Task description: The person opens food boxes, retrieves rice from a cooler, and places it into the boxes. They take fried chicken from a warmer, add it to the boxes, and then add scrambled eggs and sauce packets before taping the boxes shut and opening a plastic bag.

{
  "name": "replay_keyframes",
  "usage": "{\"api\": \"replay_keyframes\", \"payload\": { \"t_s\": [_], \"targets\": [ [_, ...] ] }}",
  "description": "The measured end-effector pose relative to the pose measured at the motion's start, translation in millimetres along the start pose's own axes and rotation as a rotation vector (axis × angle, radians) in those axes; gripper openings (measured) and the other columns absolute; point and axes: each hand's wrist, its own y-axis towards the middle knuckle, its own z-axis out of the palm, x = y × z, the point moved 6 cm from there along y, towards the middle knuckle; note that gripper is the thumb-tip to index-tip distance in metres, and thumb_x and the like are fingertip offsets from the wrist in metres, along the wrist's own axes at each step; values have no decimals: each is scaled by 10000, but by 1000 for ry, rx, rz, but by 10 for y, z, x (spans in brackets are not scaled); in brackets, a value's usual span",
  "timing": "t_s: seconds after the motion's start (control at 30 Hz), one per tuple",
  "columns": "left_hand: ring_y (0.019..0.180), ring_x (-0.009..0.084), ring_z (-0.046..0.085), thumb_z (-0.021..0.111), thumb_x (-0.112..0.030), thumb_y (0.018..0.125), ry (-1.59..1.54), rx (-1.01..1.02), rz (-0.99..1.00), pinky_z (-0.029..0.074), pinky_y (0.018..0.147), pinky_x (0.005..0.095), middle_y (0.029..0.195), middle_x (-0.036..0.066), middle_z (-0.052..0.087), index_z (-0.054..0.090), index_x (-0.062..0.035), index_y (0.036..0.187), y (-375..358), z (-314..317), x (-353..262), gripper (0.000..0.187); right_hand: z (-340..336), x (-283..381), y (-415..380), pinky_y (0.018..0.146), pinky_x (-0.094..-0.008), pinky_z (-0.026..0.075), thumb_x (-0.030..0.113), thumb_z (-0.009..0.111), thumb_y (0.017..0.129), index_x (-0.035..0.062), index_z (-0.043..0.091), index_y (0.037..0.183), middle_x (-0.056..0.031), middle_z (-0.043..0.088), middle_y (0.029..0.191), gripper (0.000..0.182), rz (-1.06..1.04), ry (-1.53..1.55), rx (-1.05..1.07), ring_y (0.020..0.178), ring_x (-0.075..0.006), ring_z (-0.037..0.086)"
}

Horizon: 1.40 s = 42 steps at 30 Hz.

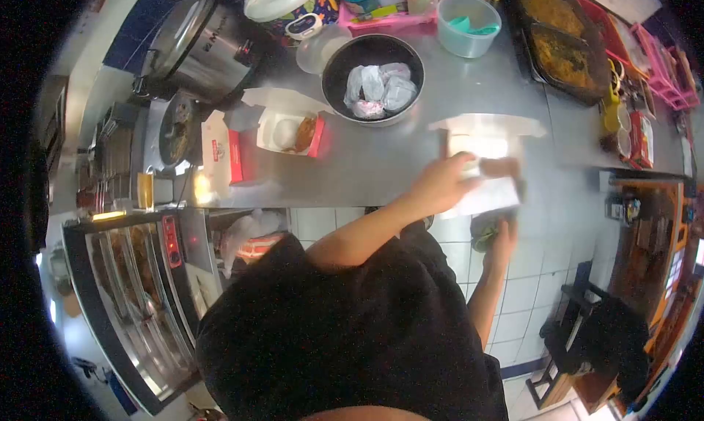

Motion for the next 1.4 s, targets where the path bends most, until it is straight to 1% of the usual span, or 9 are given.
{"api": "replay_keyframes", "payload": {
  "t_s": [0.07, 0.2, 0.37, 0.53, 0.83, 1.1, 1.2, 1.27, 1.4],
  "targets": [
    [1038, 383, 651, 664, -361, 907, 201, -67, -152, 505, 873, 460, 1109, 218, 677, 574, -63, 1289, -283, -509, 285, 493, 102, 99, 135, 743, -316, 532, 128, 557, 953, 26, 549, 1184, -65, 625, 1027, 253, 16, 22, 35, 873, -171, 628],
    [832, 414, 686, 645, -387, 908, 707, -535, -526, 533, 718, 520, 898, 213, 704, 502, -88, 1312, -847, -1671, 1380, 523, 181, 307, 478, 774, -320, 539, 126, 562, 944, 23, 535, 1254, -69, 631, 1064, 327, -20, 0, 119, 930, -182, 636],
    [838, 378, 696, 617, -341, 920, 874, -496, -681, 543, 737, 491, 880, 178, 714, 647, -72, 1110, -1040, -2262, 2093, 331, 186, 367, 1084, 796, -325, 537, 128, 569, 929, 25, 546, 1255, -79, 630, 1086, 343, 23, -35, 116, 951, -195, 640],
    [809, 357, 704, 597, -257, 902, 869, -367, -519, 548, 725, 484, 833, 168, 714, 725, -89, 885, -977, -1975, 2010, 212, 333, 415, 1268, 799, -340, 541, 142, 585, 910, 32, 551, 1255, -78, 630, 1100, 363, 45, -84, 126, 954, -200, 641],
    [638, 309, 694, 617, -162, 809, 714, -145, -86, 544, 569, 437, 697, 123, 687, 703, -115, 720, -832, -122, 1301, 132, 466, -178, 124, 841, -332, 522, 106, 540, 950, 18, 532, 1297, -82, 627, 1140, 358, 10, -68, 112, 986, -183, 616],
    [578, 292, 674, 608, -281, 928, 536, -133, 238, 533, 521, 416, 632, 116, 652, 639, -63, 1048, -389, 334, 459, 251, 645, -154, -182, 867, -336, 486, 104, 515, 958, -1, 469, 1347, -91, 580, 1184, 405, 1, 57, 64, 1039, -182, 569],
    [680, 368, 675, 628, -389, 928, 301, -129, -211, 529, 645, 490, 720, 131, 686, 632, -130, 1087, -815, -69, 951, 304, 553, -144, -103, 785, -312, 525, 88, 527, 962, 21, 506, 1272, -86, 612, 1108, 319, -46, 23, -27, 935, -174, 622],
    [890, 412, 678, 643, -426, 918, 153, -251, -460, 527, 765, 475, 980, 223, 700, 624, -48, 1144, -1006, -390, 1395, 441, 569, -111, -82, 791, -309, 522, 92, 534, 957, 15, 509, 1267, -84, 616, 1098, 320, -62, -25, -9, 933, -171, 621],
    [1022, 373, 665, 643, -407, 928, -32, -359, -306, 509, 871, 411, 1110, 245, 676, 574, -17, 1284, -509, -349, 1704, 533, 774, -55, -120, 800, -296, 513, 102, 555, 939, -14, 519, 1255, -80, 625, 1079, 338, -36, -114, 61, 933, -164, 617]
  ]
}}
